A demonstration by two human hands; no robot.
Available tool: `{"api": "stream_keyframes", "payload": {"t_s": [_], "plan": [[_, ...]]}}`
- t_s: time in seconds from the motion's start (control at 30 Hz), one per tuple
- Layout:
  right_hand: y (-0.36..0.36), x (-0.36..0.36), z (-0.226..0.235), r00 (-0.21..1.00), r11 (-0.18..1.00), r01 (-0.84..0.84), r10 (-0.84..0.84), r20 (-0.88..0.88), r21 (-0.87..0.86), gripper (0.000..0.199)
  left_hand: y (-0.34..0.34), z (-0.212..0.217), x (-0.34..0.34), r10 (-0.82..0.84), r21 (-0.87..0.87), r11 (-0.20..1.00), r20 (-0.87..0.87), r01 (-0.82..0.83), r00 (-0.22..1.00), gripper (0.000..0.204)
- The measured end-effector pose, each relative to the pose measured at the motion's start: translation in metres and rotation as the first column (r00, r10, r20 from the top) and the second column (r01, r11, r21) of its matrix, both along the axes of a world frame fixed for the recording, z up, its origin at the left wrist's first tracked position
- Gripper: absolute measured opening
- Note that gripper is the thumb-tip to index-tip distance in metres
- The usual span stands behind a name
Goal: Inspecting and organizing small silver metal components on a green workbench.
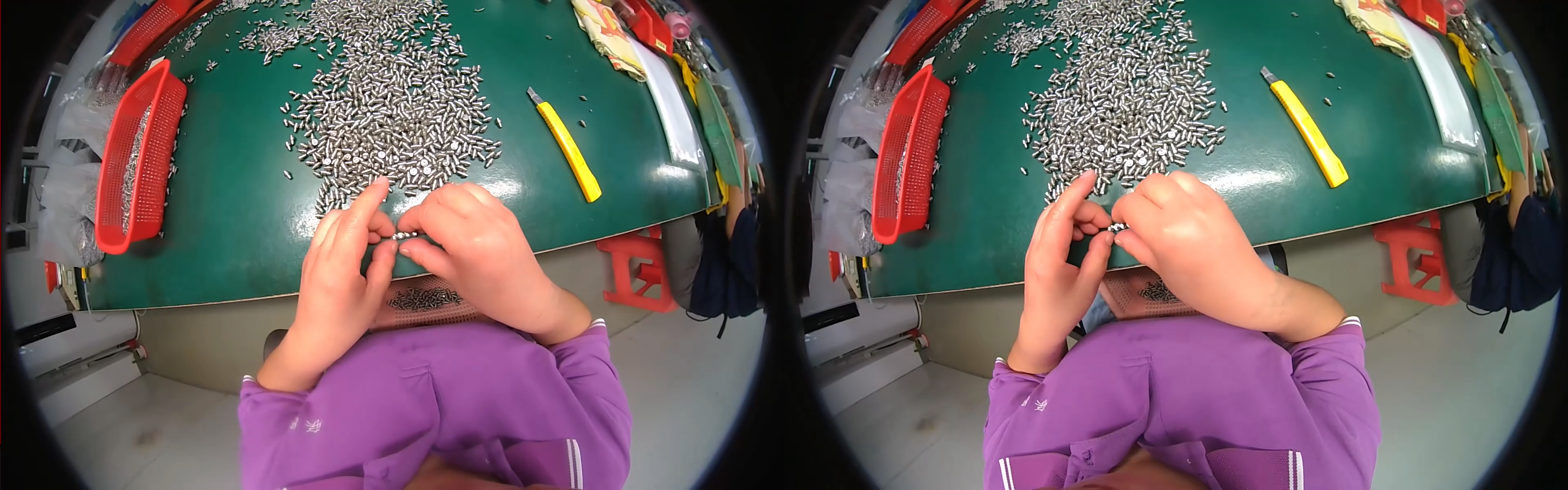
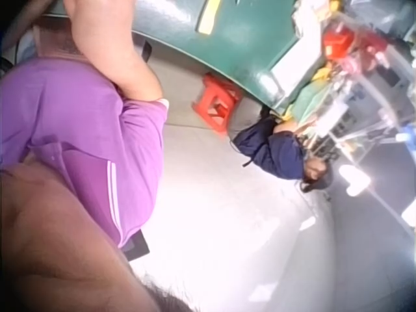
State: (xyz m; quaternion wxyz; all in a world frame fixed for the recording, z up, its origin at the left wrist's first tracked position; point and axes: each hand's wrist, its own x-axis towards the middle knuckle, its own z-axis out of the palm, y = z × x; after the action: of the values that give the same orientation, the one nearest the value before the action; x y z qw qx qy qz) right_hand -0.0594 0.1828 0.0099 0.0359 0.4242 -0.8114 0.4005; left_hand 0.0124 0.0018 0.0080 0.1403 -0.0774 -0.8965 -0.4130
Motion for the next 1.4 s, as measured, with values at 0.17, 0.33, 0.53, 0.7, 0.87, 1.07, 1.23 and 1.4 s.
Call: {"api": "stream_keyframes", "payload": {"t_s": [0.17,0.33,0.53,0.7,0.87,1.07,1.23,1.4], "plan": [[0.018,0.006,0.011,0.993,0.992,-0.103,0.099,0.065,0.068,0.020,0.000,0.012,0.010,-0.127,0.067,0.991,0.161,0.117,0.979,0.070],[0.022,-0.004,0.014,0.992,0.995,-0.094,0.092,0.083,0.027,0.023,-0.007,0.019,0.011,-0.107,0.092,0.992,0.181,0.091,0.978,0.077],[-0.004,-0.013,0.004,0.979,0.985,0.174,-0.173,-0.108,0.002,0.019,0.003,-0.002,-0.016,0.107,-0.106,0.988,-0.088,-0.116,0.990,0.073],[-0.009,-0.015,0.003,0.981,0.988,0.157,-0.156,-0.115,-0.002,0.015,0.006,-0.006,-0.021,0.105,-0.111,0.987,-0.093,-0.115,0.990,0.069],[-0.005,-0.016,0.002,0.997,0.999,0.001,-0.005,-0.077,-0.047,0.012,0.006,-0.006,-0.016,0.070,-0.056,0.996,-0.062,-0.074,0.996,0.070],[-0.009,-0.015,-0.002,0.996,0.996,0.024,-0.030,-0.080,-0.086,0.014,0.004,-0.009,-0.020,0.110,-0.029,0.993,-0.105,-0.114,0.988,0.076],[-0.012,-0.010,0.003,0.996,0.996,0.050,-0.055,-0.069,-0.071,0.015,0.007,-0.010,-0.023,0.086,-0.044,0.995,-0.108,-0.091,0.990,0.074],[-0.010,-0.011,0.002,0.996,0.998,0.042,-0.045,-0.081,-0.045,0.015,0.006,-0.011,-0.021,0.084,-0.039,0.995,-0.102,-0.089,0.991,0.072]]}}
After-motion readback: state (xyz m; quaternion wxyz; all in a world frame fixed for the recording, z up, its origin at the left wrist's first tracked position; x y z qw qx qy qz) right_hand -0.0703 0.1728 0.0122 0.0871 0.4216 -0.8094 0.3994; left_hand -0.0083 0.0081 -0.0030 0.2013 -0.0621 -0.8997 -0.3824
